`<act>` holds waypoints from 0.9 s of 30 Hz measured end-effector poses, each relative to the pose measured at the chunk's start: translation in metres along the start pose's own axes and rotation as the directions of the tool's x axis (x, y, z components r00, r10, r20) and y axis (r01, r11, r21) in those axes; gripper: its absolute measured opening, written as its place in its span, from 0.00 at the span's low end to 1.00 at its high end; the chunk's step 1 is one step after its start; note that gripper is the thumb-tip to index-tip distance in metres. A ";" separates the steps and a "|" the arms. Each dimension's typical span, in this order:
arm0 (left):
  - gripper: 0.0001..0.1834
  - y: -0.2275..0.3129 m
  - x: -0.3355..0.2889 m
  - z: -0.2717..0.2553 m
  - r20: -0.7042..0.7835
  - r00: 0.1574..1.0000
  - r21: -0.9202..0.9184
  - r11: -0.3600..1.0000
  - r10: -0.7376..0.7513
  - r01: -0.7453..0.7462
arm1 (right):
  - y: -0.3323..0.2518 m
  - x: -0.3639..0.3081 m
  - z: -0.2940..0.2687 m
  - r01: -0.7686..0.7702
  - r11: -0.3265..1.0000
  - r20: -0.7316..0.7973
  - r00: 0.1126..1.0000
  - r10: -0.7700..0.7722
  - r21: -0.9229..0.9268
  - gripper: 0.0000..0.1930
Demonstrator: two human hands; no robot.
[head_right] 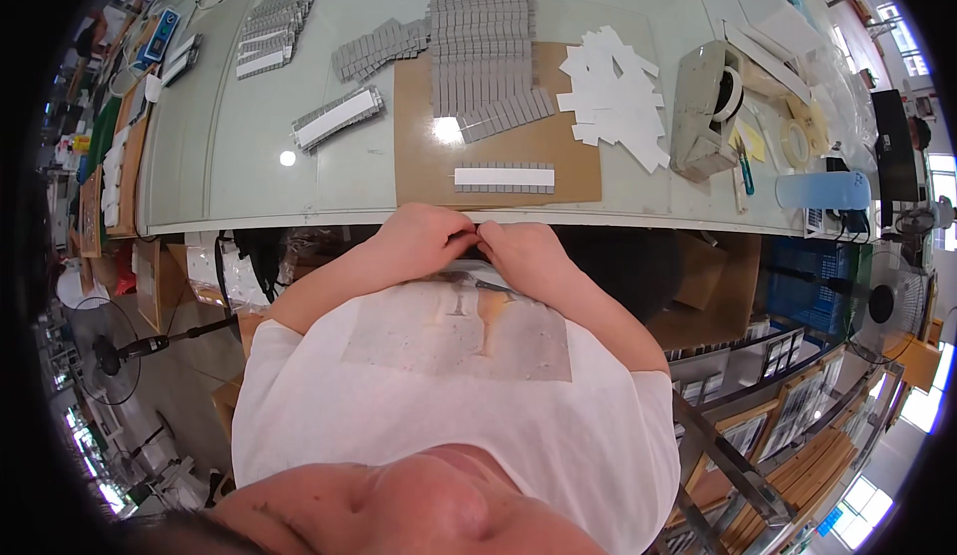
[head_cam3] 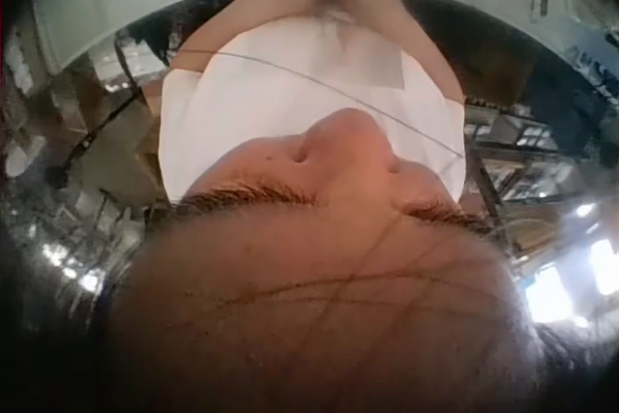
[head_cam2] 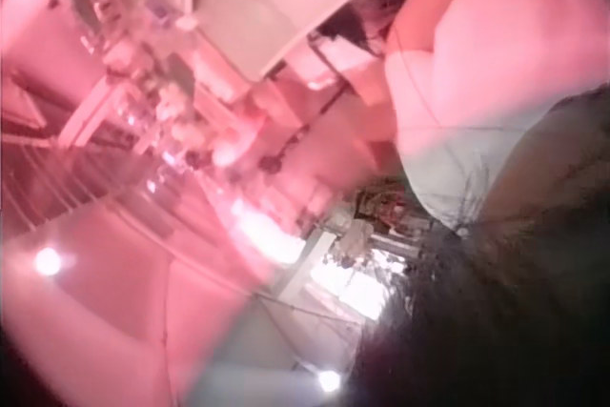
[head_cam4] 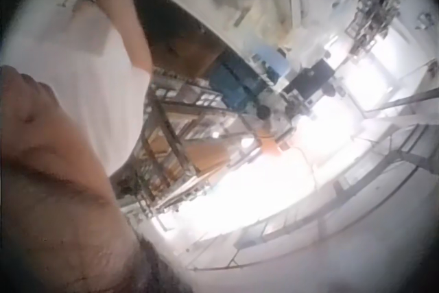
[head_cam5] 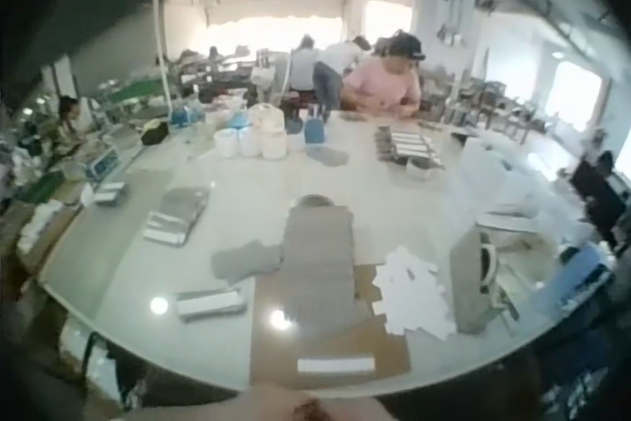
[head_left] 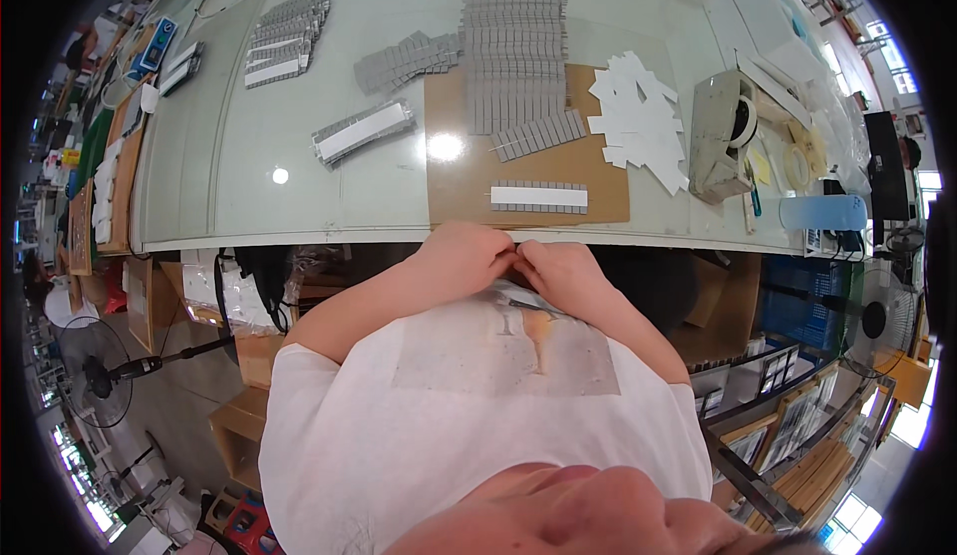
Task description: Manually assembling small transformer components onto adhesive strips at a factory workbench.
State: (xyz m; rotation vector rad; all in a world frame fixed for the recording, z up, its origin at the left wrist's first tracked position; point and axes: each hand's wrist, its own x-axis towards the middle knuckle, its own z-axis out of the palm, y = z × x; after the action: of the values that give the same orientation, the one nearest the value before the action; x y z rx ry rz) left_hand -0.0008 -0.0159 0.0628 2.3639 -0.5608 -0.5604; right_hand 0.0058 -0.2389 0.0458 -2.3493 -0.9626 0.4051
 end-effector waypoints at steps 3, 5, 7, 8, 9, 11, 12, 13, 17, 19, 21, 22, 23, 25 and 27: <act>0.12 -0.002 -0.007 -0.003 0.059 0.998 0.013 1.000 0.020 -0.021 | 0.000 -0.004 0.002 0.033 0.998 -0.082 0.996 -0.030 0.044 0.09; 0.12 -0.004 -0.010 0.001 -0.062 0.994 -0.048 0.995 0.085 -0.088 | 0.007 -0.011 0.000 0.048 0.994 -0.167 0.985 -0.032 0.096 0.10; 0.11 -0.007 -0.007 0.006 -0.181 0.973 -0.102 0.981 0.146 -0.167 | 0.025 -0.022 0.003 -0.046 0.999 -0.258 0.965 0.049 0.017 0.10; 0.11 -0.009 -0.004 0.008 -0.177 0.975 -0.120 0.981 0.133 -0.155 | 0.031 -0.028 0.002 -0.102 0.984 -0.315 0.938 0.143 0.144 0.07; 0.10 -0.011 0.000 0.012 -0.171 0.978 -0.139 0.980 0.119 -0.143 | 0.038 -0.033 0.003 -0.109 0.984 -0.317 0.937 0.150 0.143 0.07; 0.10 -0.010 0.011 0.028 -0.219 0.963 -0.081 0.981 0.158 -0.179 | 0.048 -0.040 0.005 -0.081 0.978 -0.493 0.854 0.167 0.191 0.08; 0.12 -0.007 0.016 0.035 -0.269 0.943 -0.018 0.978 0.196 -0.209 | 0.047 -0.041 0.002 -0.068 0.983 -0.549 0.822 0.152 0.170 0.08; 0.12 -0.006 0.025 0.039 -0.263 0.944 -0.019 0.977 0.201 -0.213 | 0.053 -0.039 0.003 -0.074 0.982 -0.551 0.819 0.158 0.172 0.08; 0.26 0.006 0.051 0.047 -0.225 0.893 0.309 0.898 0.389 -0.313 | 0.074 -0.033 0.011 0.077 0.997 -0.675 0.736 -0.045 0.018 0.06; 0.30 0.012 0.056 0.047 -0.207 0.904 0.353 0.891 0.373 -0.287 | 0.077 -0.032 0.012 0.105 0.994 -0.668 0.740 -0.082 -0.005 0.05; 0.31 0.014 0.058 0.047 -0.146 0.934 0.337 0.904 0.327 -0.264 | 0.077 -0.032 0.012 0.129 0.991 -0.666 0.736 -0.117 -0.031 0.04; 0.31 0.014 0.059 0.048 -0.145 0.934 0.338 0.903 0.326 -0.263 | 0.077 -0.032 0.012 0.129 0.991 -0.667 0.736 -0.115 -0.030 0.04; 0.31 0.014 0.059 0.049 -0.139 0.936 0.347 0.901 0.323 -0.259 | 0.076 -0.033 0.011 0.127 0.992 -0.656 0.746 -0.114 -0.028 0.04; 0.32 0.015 0.059 0.049 -0.131 0.939 0.357 0.899 0.319 -0.255 | 0.076 -0.033 0.011 0.124 0.992 -0.645 0.756 -0.111 -0.025 0.04; 0.32 0.016 0.058 0.048 -0.134 0.941 0.345 0.904 0.311 -0.250 | 0.077 -0.033 0.012 0.127 0.992 -0.648 0.753 -0.111 -0.022 0.04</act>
State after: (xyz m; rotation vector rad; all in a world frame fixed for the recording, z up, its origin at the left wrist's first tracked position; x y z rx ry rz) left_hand 0.0179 -0.0805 0.0247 2.5384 -0.9500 -0.1166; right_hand 0.0195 -0.3029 -0.0078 -2.1357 -0.7388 -0.4416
